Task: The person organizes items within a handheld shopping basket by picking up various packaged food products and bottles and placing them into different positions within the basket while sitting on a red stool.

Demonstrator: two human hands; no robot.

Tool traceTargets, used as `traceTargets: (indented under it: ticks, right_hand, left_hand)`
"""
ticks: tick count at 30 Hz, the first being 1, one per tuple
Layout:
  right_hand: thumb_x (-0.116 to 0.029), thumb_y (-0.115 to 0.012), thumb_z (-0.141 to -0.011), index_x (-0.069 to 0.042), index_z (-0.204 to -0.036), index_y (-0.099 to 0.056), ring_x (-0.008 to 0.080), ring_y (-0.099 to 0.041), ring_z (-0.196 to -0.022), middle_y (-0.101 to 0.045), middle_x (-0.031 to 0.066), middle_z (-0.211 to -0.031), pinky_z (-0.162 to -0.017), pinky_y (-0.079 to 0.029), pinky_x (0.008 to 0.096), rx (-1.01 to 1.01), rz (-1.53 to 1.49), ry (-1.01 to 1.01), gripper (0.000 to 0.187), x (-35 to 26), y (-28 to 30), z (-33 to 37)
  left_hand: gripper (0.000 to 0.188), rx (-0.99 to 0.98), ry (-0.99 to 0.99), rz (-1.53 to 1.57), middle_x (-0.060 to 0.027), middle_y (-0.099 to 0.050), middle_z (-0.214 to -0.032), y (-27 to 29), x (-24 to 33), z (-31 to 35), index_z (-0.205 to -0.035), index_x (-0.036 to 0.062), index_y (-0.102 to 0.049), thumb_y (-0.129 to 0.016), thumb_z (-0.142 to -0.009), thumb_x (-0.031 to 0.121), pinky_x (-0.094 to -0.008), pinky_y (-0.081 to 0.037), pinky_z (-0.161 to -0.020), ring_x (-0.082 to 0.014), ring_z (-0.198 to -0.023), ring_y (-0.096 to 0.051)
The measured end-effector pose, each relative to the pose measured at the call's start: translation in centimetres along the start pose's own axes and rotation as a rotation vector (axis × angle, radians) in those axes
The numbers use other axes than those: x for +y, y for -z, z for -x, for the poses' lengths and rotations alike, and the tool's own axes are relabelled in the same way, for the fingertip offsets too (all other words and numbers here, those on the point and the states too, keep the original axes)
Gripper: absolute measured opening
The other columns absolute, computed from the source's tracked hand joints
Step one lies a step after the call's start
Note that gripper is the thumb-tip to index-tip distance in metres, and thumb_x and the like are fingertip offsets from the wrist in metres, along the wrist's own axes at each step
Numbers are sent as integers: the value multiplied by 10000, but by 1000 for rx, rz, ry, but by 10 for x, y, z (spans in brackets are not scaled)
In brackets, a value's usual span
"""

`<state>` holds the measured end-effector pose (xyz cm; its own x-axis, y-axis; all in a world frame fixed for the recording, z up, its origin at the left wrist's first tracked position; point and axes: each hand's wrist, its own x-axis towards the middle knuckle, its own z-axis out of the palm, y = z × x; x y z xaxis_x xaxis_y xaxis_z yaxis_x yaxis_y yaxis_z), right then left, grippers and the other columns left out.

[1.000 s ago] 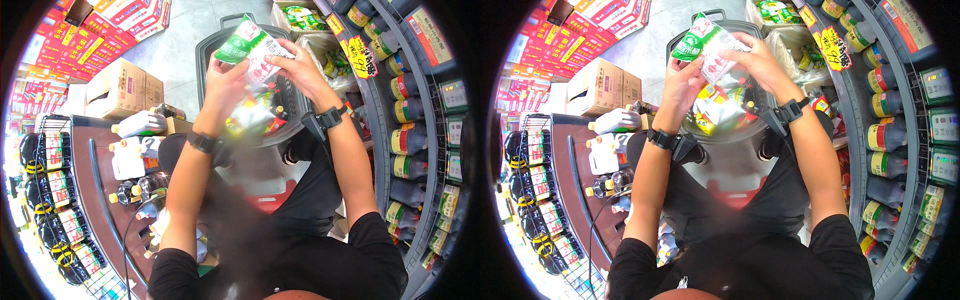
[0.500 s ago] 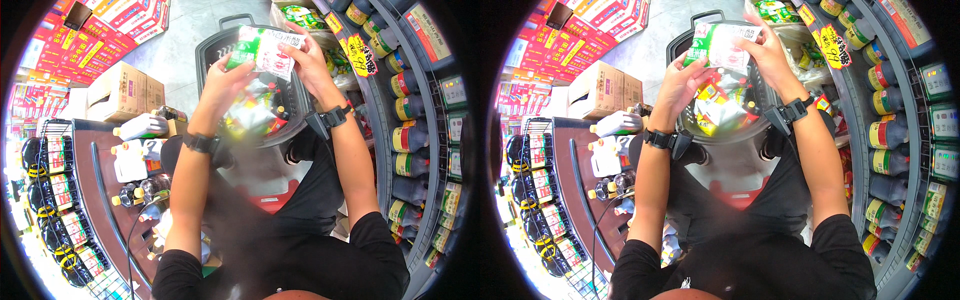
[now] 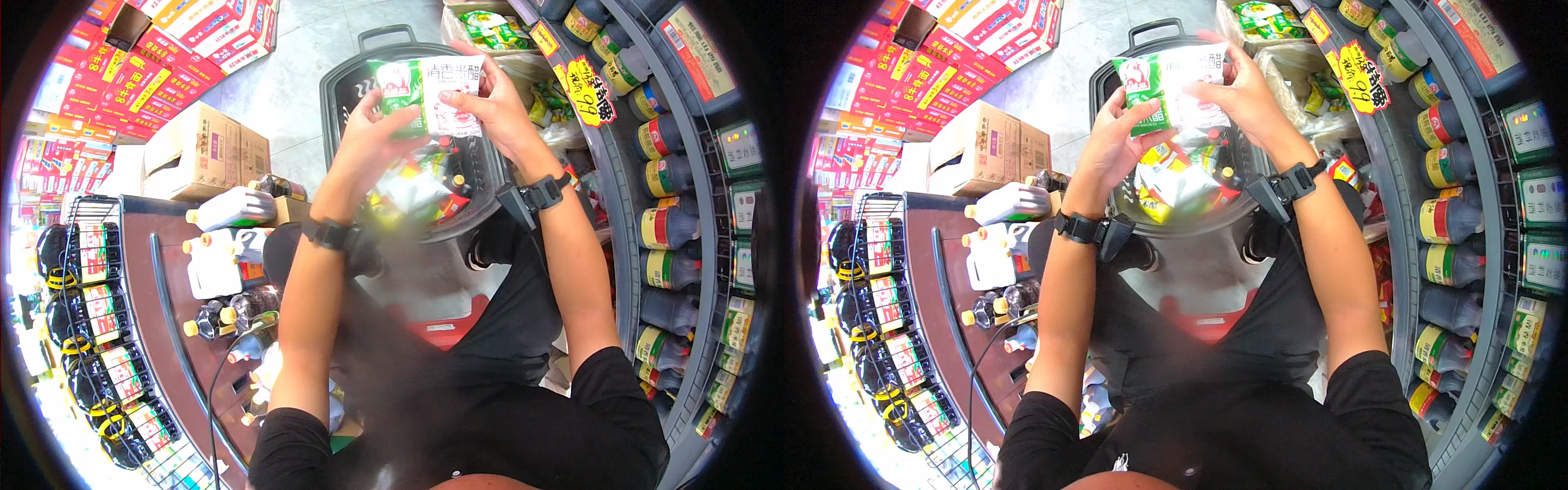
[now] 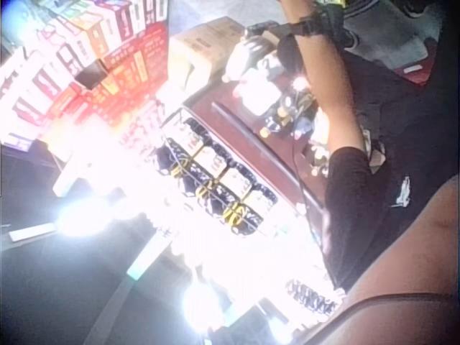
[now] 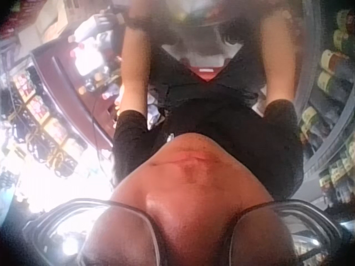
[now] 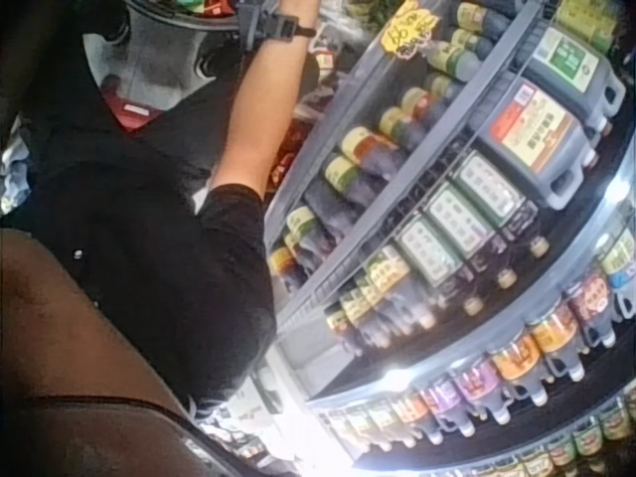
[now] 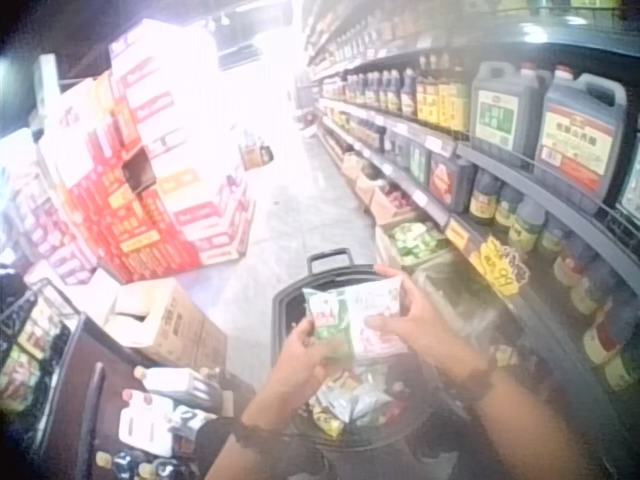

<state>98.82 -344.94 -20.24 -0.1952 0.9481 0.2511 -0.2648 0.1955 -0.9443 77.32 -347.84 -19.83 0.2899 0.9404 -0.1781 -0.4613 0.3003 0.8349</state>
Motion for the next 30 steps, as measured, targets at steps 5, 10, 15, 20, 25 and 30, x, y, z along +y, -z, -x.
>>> traceTargets:
  ticks: [5, 10, 15, 20, 25, 30]
  right_hand:
    - [-76, -804, -847, -30, -1448, -477, 126, -680, -925, -713, 75, -1044, -784, -563, 272, -21, 37, -51, 686, -3, 1, 0]
    - [-85, -778, -873, 6, -1440, -447, 171, -686, -1028, -691, 123, -1158, -898, -558, 318, -33, -141, -129, 664, -7, -2, 3]
    - [-87, -767, -887, 27, -1465, -394, 207, -671, -1130, -650, 162, -1269, -973, -543, 336, -81, -241, -147, 696, -5, 6, 3]
    - [-125, -770, -897, 49, -1422, -467, 190, -688, -1100, -687, 145, -1214, -950, -551, 309, -18, -88, -169, 630, -5, 4, 3]
    - [-138, -774, -896, 50, -1392, -510, 173, -697, -1070, -702, 139, -1182, -927, -556, 290, -12, -80, -166, 593, -2, 6, 2]
    - [-132, -773, -894, 55, -1378, -526, 165, -699, -1059, -708, 140, -1173, -913, -558, 287, -4, -53, -154, 574, 0, 10, 1]
  left_hand:
    - [274, -43, -11, -42, -113, -708, -1134, 2, 1, 0, -1210, 6, -619, -683, -949, 64, -425, -643, -883, -216, -1020, -711]
    - [250, 31, -105, -79, -81, -723, -1128, 6, -4, -3, -1189, 38, -657, -704, -952, 99, -374, -643, -829, -182, -997, -715]
    - [234, 92, -118, -114, -62, -728, -1123, 4, -4, -1, -1178, 69, -676, -716, -958, 140, -330, -624, -803, -148, -987, -712]
    - [229, 84, -109, -102, -55, -729, -1114, 3, -3, 0, -1165, 70, -676, -722, -957, 155, -319, -620, -804, -142, -980, -712]
    - [226, 89, -100, -100, -54, -728, -1107, 3, -3, 0, -1151, 66, -676, -725, -957, 170, -313, -624, -782, -140, -961, -714]
    - [279, 79, -60, -104, -47, -717, -1112, 3, -1, 1, -1180, 57, -666, -748, -939, 173, -362, -584, -853, -150, -985, -682]
